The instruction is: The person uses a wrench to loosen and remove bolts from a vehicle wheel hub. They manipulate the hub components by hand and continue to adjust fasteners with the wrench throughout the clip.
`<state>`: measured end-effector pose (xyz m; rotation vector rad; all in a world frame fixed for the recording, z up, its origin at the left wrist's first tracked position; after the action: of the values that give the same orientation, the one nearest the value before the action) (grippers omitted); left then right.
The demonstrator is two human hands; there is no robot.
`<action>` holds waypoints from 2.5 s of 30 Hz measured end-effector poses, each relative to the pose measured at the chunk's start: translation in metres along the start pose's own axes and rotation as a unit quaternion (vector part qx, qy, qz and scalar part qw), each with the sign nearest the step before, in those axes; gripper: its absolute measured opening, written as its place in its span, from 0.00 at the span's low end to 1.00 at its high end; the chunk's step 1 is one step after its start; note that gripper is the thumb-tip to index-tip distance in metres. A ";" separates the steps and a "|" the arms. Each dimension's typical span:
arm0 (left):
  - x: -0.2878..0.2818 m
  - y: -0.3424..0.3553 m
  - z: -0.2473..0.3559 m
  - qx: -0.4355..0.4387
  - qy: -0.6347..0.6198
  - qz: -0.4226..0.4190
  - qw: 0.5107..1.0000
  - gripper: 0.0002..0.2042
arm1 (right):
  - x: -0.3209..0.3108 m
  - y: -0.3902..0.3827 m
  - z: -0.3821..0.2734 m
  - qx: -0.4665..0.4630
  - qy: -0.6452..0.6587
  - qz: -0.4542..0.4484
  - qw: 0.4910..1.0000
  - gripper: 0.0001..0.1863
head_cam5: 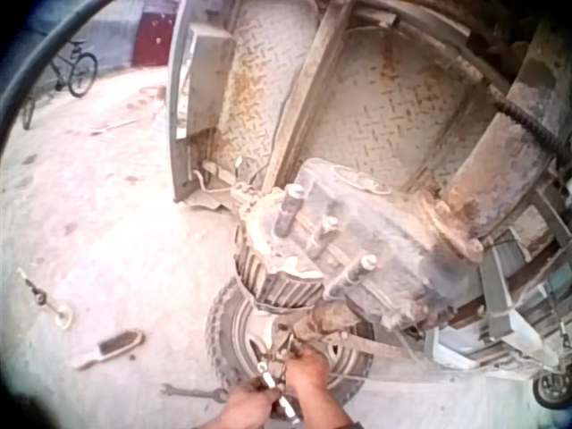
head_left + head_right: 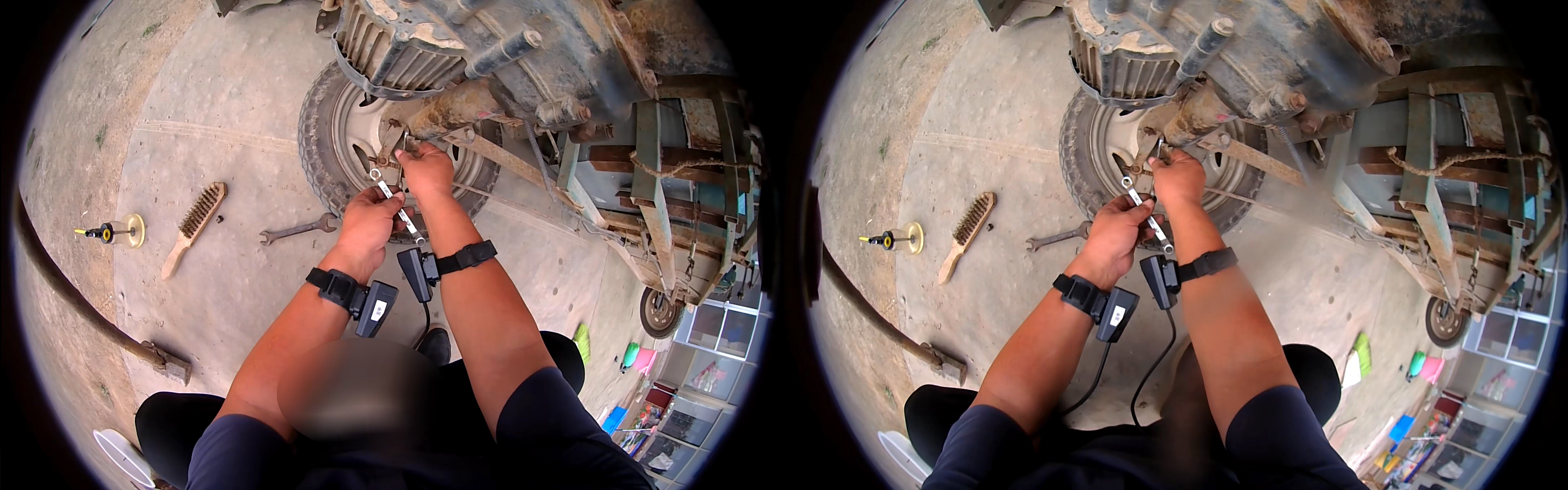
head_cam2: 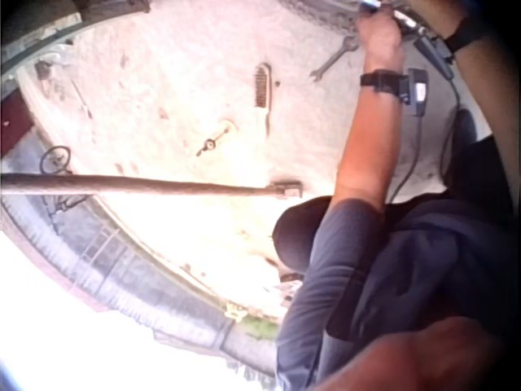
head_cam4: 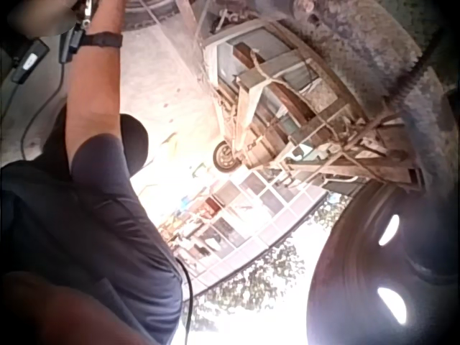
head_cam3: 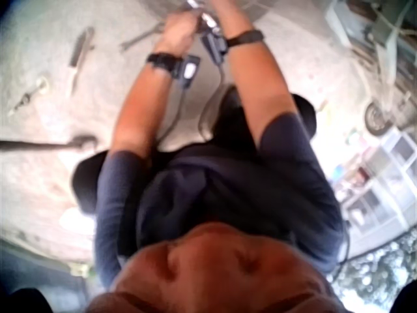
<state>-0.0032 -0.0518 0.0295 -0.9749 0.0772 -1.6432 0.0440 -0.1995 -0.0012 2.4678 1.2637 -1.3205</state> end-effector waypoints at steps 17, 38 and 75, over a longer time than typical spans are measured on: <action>-0.013 0.007 0.012 0.026 0.092 0.007 0.995 0.08 | 0.000 -0.009 -0.005 0.084 0.228 -0.103 0.965 0.11; -0.074 0.047 0.047 0.202 0.374 -0.014 0.905 0.15 | 0.000 -0.003 -0.009 0.127 0.231 -0.130 0.956 0.10; -0.049 0.054 0.077 0.154 0.350 0.000 0.924 0.19 | 0.013 0.005 0.011 0.029 0.101 -0.029 0.994 0.15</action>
<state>0.0866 0.0043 0.0247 -0.1173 0.2887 -1.8642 0.0443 -0.1990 -0.0188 2.6833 1.3670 -1.1598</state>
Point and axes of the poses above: each hand's wrist, its own y-axis towards the middle knuckle, its own x-axis out of the palm, z = x × y, the point moved 2 cm from there along y, towards the middle knuckle, and after that the axes turned 11 degrees about x, right-handed, at the moved point
